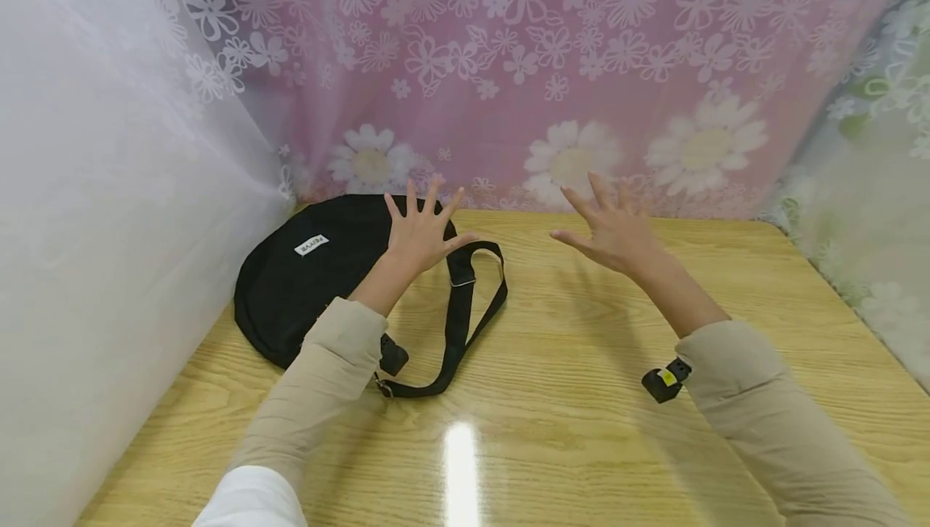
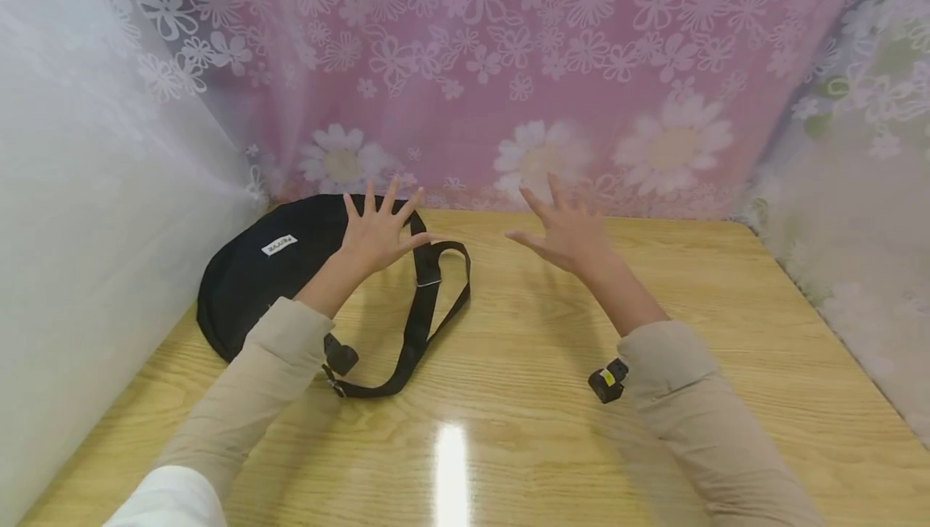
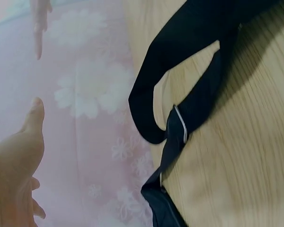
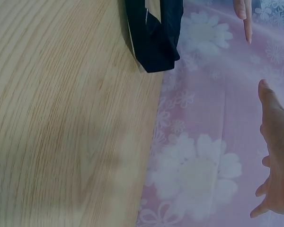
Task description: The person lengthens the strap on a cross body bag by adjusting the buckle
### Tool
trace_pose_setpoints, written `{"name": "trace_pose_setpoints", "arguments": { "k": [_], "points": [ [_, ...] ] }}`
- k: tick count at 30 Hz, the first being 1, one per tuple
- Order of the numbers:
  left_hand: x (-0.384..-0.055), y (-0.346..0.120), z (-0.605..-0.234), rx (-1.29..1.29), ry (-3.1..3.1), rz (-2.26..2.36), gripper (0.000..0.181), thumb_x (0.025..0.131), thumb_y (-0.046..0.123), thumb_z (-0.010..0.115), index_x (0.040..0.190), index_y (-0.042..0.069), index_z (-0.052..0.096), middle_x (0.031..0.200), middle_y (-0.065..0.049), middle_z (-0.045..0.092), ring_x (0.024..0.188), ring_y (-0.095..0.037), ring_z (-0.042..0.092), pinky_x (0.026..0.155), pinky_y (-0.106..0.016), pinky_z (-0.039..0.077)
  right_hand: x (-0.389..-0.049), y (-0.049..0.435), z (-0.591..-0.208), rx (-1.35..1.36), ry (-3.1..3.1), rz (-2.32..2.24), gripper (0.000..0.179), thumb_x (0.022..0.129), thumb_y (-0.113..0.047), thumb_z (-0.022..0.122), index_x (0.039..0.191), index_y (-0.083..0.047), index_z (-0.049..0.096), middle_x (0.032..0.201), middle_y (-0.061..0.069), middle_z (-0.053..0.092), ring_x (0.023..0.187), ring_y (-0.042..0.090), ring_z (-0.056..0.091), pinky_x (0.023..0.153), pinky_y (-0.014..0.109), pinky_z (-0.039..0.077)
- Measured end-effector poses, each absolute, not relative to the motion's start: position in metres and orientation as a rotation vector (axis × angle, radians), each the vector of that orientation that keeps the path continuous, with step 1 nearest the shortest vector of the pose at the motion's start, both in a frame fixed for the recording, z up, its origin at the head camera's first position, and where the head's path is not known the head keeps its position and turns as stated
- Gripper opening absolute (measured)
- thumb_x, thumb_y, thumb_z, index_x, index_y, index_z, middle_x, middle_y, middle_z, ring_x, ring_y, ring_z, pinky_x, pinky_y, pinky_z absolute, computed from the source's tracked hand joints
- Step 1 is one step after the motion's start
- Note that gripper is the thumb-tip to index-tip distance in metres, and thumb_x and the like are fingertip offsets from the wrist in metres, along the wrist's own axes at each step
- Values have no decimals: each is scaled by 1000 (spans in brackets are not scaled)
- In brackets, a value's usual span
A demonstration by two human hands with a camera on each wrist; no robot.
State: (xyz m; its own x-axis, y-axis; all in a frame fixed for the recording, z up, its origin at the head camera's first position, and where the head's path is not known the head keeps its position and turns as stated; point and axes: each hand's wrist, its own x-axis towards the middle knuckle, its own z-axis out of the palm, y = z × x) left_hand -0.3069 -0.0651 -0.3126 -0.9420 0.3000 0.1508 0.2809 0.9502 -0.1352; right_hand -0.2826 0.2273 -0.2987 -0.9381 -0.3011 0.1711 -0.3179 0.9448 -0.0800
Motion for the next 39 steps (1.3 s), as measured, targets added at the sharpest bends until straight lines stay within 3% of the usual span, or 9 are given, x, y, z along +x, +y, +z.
{"name": "trace_pose_setpoints", "arguments": {
  "k": [3, 12, 20, 28, 39],
  "points": [
    [-304, -80, -310, -414, -2943, 176, 81, 81, 76, 22, 147, 35, -3, 151, -9, -11, 131, -45, -10, 96, -68, -2, -287, 214, -297, 503, -2951, 144, 79, 85, -71, 32, 149, -31, 8, 151, 11, -11, 128, 49, -14, 89, 74, 6],
    [-286, -137, -328, -411, -2890, 224, 81, 85, 70, 32, 149, 29, 4, 152, -12, -7, 131, -45, -10, 96, -68, -1, -308, 161, -320, 686, -2893, 194, 75, 86, -68, 36, 148, -31, 15, 152, 11, -2, 129, 48, -11, 95, 69, -1],
    [-256, -201, -365, -519, -2856, 257, 79, 87, 62, 44, 148, 19, 20, 151, -16, 6, 132, -46, 5, 95, -69, 5, -325, 104, -357, 892, -2908, 109, 72, 88, -63, 41, 148, -27, 22, 151, 13, 5, 132, 46, -1, 102, 60, 7],
    [-240, -241, -403, -543, -3117, 11, 82, 87, 60, 47, 147, 10, 22, 148, -23, 12, 128, -51, 16, 89, -74, 14, -334, 84, -396, 959, -2988, -115, 71, 88, -63, 41, 146, -24, 28, 150, 15, 15, 134, 41, 9, 103, 58, 9],
    [-245, -254, -410, -571, -3264, -213, 85, 86, 63, 45, 149, 14, 16, 151, -16, 8, 129, -52, 2, 87, -76, 2, -332, 86, -407, 1004, -3019, -229, 71, 87, -66, 37, 146, -26, 29, 150, 13, 15, 132, 40, 16, 101, 59, 14]
  ]
}}
